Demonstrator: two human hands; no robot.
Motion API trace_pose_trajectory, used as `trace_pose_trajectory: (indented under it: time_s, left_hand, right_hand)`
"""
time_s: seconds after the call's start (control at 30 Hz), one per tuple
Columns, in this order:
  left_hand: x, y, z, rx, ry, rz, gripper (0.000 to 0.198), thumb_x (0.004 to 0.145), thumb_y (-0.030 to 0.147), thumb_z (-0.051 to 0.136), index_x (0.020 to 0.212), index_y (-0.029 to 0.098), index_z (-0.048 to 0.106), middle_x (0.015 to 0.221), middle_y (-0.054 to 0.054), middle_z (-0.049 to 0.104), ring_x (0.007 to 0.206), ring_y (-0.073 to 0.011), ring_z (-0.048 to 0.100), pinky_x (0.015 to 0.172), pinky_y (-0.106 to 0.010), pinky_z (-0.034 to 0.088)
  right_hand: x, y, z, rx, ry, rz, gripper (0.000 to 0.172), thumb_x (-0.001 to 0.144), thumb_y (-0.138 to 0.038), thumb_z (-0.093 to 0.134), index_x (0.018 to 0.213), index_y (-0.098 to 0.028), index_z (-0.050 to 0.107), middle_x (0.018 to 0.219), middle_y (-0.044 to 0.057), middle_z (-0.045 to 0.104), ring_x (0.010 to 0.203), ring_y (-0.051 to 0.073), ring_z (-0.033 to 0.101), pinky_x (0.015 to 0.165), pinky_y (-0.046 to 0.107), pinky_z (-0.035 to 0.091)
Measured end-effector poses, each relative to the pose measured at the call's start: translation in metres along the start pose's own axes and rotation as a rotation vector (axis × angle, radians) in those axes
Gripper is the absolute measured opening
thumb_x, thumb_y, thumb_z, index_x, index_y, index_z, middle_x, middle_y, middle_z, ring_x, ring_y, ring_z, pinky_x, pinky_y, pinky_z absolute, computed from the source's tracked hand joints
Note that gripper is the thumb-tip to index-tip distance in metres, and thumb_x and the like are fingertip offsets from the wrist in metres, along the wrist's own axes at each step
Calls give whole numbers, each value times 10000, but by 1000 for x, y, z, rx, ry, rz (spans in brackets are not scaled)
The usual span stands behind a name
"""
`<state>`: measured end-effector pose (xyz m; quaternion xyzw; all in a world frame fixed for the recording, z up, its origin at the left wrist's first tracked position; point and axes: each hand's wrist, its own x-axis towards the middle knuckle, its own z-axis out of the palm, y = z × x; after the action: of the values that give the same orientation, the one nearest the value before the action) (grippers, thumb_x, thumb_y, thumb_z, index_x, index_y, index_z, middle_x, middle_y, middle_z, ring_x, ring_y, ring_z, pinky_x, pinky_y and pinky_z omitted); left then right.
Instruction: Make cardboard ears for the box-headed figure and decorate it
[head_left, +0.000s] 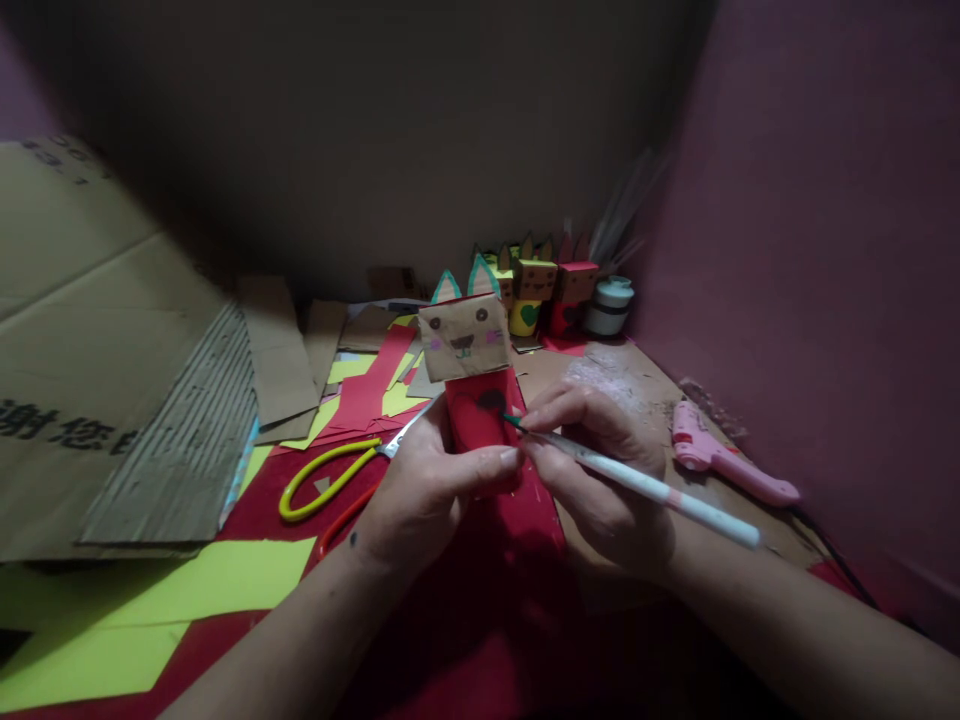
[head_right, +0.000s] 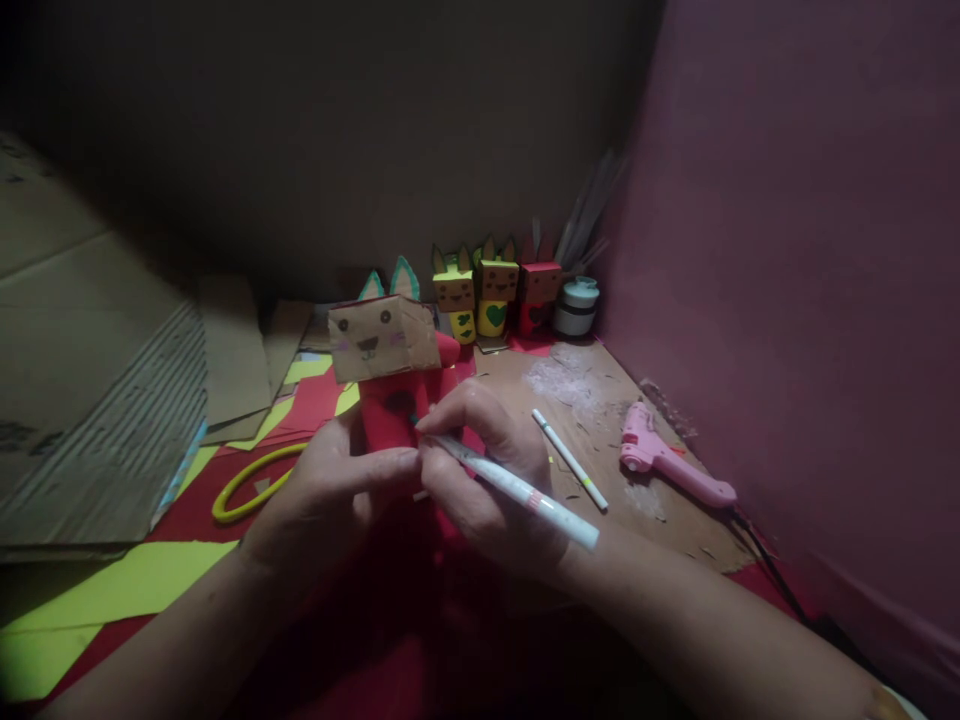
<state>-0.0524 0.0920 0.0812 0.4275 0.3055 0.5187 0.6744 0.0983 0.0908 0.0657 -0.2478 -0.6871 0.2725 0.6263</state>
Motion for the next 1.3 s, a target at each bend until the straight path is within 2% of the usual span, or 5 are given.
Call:
trace_pose_trajectory:
  time_s: [0.37,0.73,0.97,1.1,1.3]
  left_hand:
    - [-3,3,0,-77,7,-46,405,648,69,806,1033,148,712,954,-84,798,893,-274,764,754,-301,607]
    - [1,3,-3,-120,-38,-60,636,628,68,846,1238,166,695,975,-83,802,911,-292,766,769,-346,624]
    - [1,2,-5,-92,-28,-68,578,661,125,862,1215,167,701,985,-86,804,937,-295,768,799,-352,618]
    - [0,4,-4,-82,-35,-86,436,649,126,867,1063,150,731,978,-88,805,939,-305,768,807,-363,619]
    - [0,6,-2,-60,-6,-83,397,662,138,869,1032,143,727,986,-96,807,954,-304,767,799,-346,617]
  right_hand:
    - [2,0,-3,4,-67,2,233,867,-14,611,925,-230,676,832,-18,600,743,139,570,645,293,456]
    - [6,-8,-6,8,-89,20,126,922,-109,627,901,-198,714,831,3,625,766,135,588,696,290,471]
    - [3,-7,1,143,63,245,107,916,-170,682,941,-272,668,770,-35,616,684,136,571,589,270,459]
    - [3,-7,0,87,25,226,109,917,-167,675,864,-260,657,715,-44,586,636,123,535,569,264,432]
    - [2,-8,-2,91,5,232,99,922,-170,670,877,-256,652,715,-48,580,642,120,537,587,266,434]
